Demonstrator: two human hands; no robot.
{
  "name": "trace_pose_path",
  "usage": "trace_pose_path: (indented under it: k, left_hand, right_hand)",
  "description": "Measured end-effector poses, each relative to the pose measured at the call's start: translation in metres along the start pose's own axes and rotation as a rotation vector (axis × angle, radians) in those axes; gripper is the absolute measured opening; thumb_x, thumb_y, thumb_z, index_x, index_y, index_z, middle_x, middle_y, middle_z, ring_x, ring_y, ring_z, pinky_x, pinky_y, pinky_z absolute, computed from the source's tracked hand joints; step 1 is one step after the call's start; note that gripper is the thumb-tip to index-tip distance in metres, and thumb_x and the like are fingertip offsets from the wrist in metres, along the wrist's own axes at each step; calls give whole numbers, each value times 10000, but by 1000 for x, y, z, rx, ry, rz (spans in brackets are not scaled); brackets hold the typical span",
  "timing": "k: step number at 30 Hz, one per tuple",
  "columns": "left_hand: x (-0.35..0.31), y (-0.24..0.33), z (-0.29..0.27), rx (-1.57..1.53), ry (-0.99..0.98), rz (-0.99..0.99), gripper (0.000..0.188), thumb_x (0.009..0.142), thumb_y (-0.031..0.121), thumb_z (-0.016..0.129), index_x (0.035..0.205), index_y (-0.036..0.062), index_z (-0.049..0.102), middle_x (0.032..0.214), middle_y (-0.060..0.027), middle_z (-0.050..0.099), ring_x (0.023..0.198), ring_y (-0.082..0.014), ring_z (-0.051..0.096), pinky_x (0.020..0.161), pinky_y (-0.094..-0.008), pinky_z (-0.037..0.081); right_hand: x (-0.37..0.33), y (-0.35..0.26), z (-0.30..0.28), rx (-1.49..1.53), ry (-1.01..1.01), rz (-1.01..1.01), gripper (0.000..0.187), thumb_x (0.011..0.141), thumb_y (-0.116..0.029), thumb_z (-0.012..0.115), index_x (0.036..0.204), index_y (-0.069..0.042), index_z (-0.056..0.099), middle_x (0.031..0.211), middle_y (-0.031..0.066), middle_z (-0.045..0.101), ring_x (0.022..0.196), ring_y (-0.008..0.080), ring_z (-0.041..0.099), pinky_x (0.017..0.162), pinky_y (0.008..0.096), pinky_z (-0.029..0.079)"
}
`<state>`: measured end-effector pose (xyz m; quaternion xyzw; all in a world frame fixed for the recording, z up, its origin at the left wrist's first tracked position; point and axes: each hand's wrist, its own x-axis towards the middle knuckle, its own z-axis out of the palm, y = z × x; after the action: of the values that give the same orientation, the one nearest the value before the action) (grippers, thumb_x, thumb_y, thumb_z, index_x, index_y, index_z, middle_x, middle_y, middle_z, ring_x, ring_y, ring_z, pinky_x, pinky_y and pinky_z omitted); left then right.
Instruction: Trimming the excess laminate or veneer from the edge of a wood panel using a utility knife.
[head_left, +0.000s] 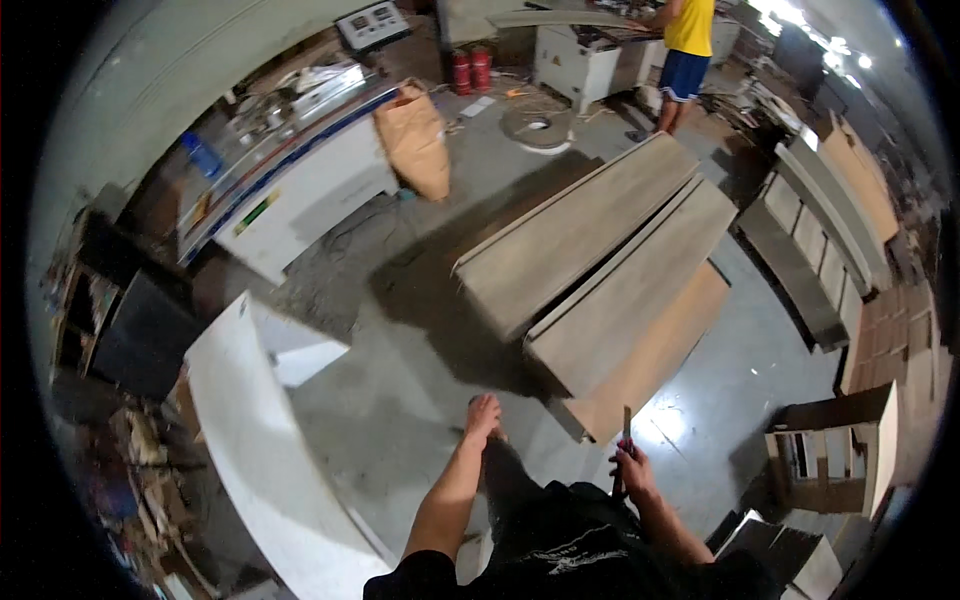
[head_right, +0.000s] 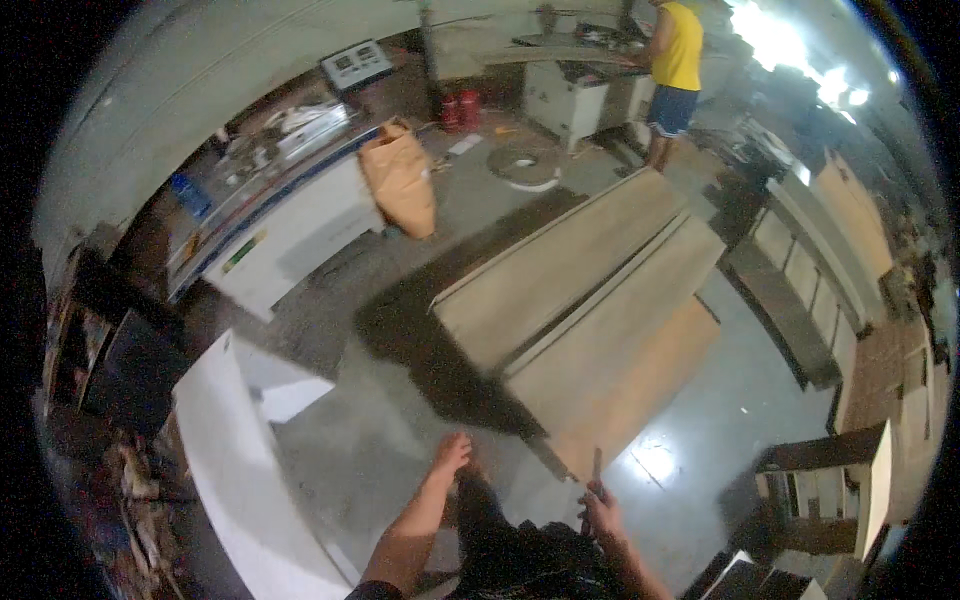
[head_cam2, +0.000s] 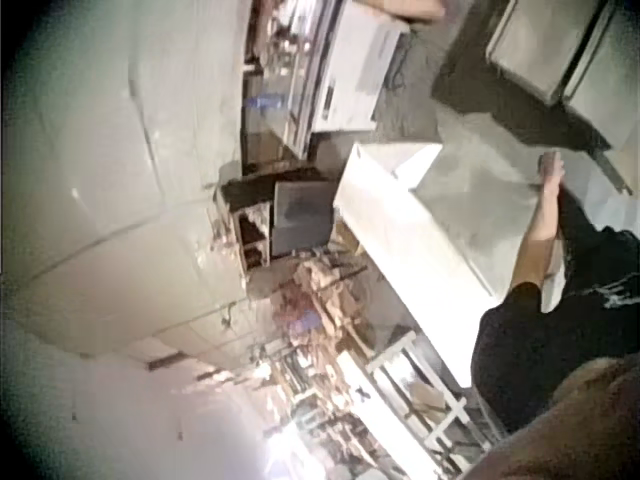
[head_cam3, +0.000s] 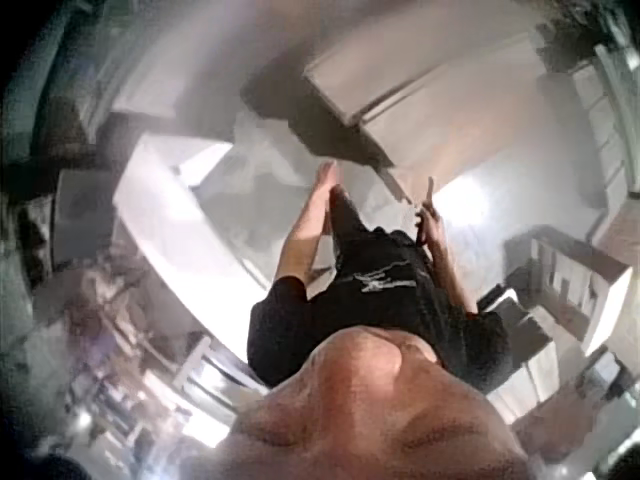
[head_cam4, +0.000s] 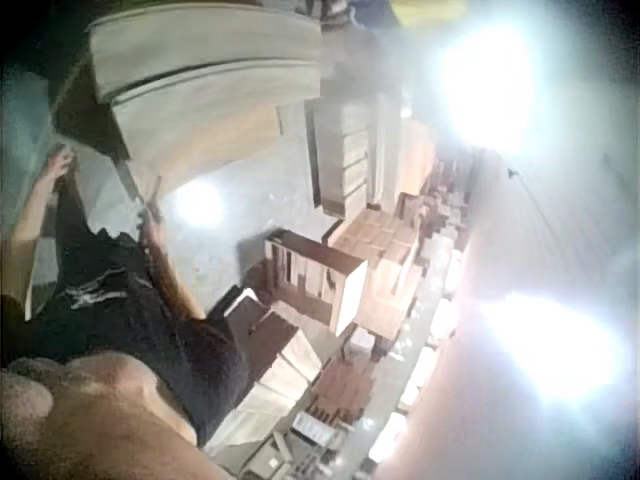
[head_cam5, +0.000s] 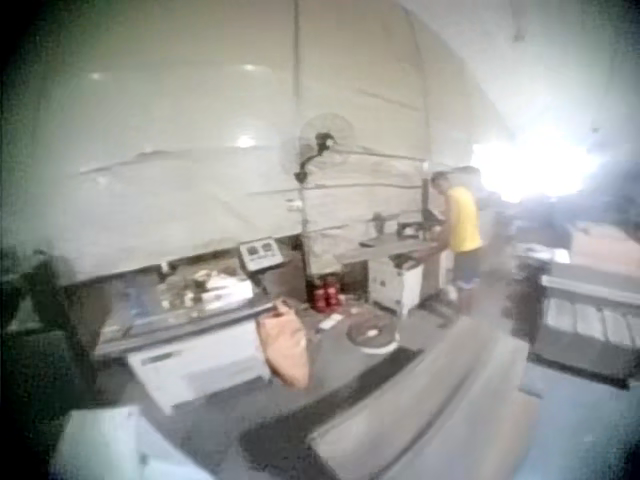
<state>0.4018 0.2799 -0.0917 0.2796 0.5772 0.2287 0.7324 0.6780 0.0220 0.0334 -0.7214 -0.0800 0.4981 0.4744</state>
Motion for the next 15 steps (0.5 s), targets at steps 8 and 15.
trace_pose_path:
  k: [8, 15]
  left_hand:
    - [276, 110, -15, 164, 156, -135, 336, 999, 398, 606, 1148, 98, 637, 891, -48, 590, 684, -180, 540, 576, -368, 442]
    - [334, 128, 6, -172, 167, -277, 463, 1003, 396, 601, 1354, 95, 581, 1388, -96, 557, 1196, -265, 574, 934, -440, 540]
  right_hand:
    - [-12, -82, 100, 80, 242, 344, 284, 1014, -201, 625, 1265, -73, 593, 942, 130, 695, 667, 221, 666, 544, 373, 532]
    - [7, -85, 114, 48, 347, 421, 287, 1013, -242, 638, 1256, -95, 597, 955, 104, 703, 723, 227, 674, 538, 388, 528]
